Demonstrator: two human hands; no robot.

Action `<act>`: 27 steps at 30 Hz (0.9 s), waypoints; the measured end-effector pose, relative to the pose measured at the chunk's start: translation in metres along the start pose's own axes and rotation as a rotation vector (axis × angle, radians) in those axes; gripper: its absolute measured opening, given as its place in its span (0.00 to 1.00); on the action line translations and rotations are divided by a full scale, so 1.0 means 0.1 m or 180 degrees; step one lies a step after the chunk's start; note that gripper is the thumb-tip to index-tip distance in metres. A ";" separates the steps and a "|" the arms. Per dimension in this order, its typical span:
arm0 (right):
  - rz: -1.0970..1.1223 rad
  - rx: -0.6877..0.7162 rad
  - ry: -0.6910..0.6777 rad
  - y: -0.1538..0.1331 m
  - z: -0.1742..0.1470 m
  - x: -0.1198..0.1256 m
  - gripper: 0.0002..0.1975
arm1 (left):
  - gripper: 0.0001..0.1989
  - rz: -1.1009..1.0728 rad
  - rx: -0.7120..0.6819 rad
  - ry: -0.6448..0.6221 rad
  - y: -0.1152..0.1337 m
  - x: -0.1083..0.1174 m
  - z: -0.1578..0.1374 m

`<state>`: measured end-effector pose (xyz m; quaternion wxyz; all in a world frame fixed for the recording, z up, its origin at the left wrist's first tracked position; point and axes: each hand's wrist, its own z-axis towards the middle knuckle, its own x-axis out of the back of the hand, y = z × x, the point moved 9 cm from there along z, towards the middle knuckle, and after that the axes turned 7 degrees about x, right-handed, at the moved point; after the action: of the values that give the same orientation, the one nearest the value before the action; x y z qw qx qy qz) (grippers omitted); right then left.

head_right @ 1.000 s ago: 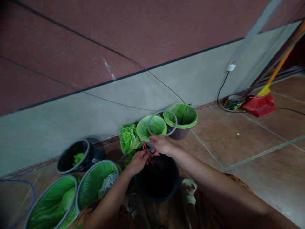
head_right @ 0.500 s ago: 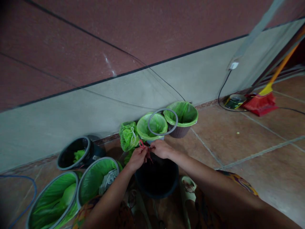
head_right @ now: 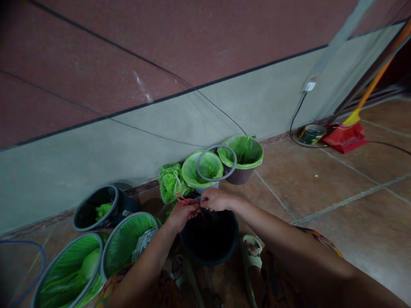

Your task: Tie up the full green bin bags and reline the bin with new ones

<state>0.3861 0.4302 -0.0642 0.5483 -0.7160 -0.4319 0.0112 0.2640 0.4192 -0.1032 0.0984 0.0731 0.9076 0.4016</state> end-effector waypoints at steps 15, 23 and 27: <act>-0.0988 -0.0062 0.0062 0.08 0.14 -0.09 0.15 | 0.19 0.1732 -0.1739 0.0237 0.31 -0.17 -0.09; 0.0028 -0.0177 -0.0081 0.12 0.13 -0.20 0.12 | 0.07 0.2172 -0.1767 0.0920 0.23 -0.11 -0.10; 0.0115 -0.0252 -0.0059 0.12 0.11 -0.19 0.11 | 0.05 0.2069 -0.1444 0.0980 0.18 -0.05 -0.05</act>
<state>0.3761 0.4269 -0.0868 0.5153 -0.7447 -0.4241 0.0107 0.2689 0.4268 -0.0856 -0.1565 0.2712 0.7300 0.6076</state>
